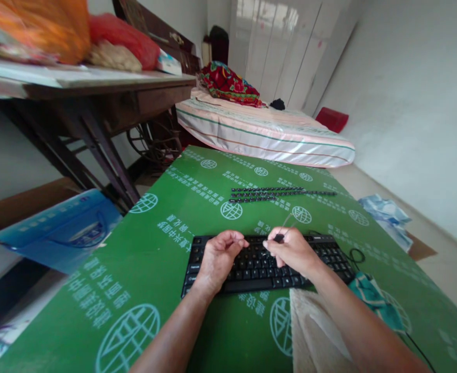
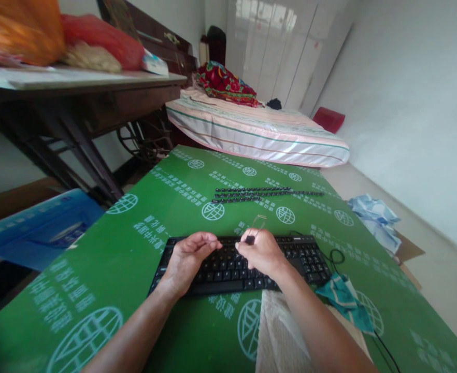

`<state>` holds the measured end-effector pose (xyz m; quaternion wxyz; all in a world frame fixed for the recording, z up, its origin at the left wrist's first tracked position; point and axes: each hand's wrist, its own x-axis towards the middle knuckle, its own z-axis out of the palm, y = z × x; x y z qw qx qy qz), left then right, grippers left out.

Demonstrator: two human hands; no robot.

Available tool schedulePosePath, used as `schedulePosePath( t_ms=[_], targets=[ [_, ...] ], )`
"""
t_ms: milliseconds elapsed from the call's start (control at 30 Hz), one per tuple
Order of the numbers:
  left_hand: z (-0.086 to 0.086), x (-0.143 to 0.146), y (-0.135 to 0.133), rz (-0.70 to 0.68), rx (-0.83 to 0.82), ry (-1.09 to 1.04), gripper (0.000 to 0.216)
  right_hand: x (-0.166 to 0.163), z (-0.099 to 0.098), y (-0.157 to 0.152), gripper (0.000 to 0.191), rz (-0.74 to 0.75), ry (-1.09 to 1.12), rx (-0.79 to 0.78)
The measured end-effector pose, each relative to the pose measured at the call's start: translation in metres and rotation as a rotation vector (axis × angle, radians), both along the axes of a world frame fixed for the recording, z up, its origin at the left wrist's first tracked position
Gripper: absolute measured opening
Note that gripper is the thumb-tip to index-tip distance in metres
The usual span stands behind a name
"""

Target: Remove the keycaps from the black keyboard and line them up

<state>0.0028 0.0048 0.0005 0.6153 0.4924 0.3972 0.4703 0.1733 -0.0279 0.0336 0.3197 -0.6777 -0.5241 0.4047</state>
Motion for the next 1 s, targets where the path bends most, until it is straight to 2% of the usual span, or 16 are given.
schedulePosePath(
  t_ms=[400, 567, 833, 1000],
  targets=[
    [-0.005, 0.001, 0.0, -0.016, 0.024, 0.008, 0.002, -0.015, 0.0, 0.004, 0.005, 0.055, -0.191, 0.008],
    [-0.007, 0.001, 0.0, -0.018, 0.065, 0.051, 0.004, -0.018, -0.004, 0.003, 0.009, 0.066, -0.249, 0.075],
    [-0.007, 0.001, 0.0, -0.024, 0.143, 0.152, 0.005, -0.017, -0.009, 0.005, 0.005, 0.01, -0.111, -0.031],
    [-0.007, 0.002, -0.003, -0.029, 0.209, 0.251, 0.003, -0.016, -0.018, 0.003, 0.005, -0.02, -0.118, 0.019]
  ],
)
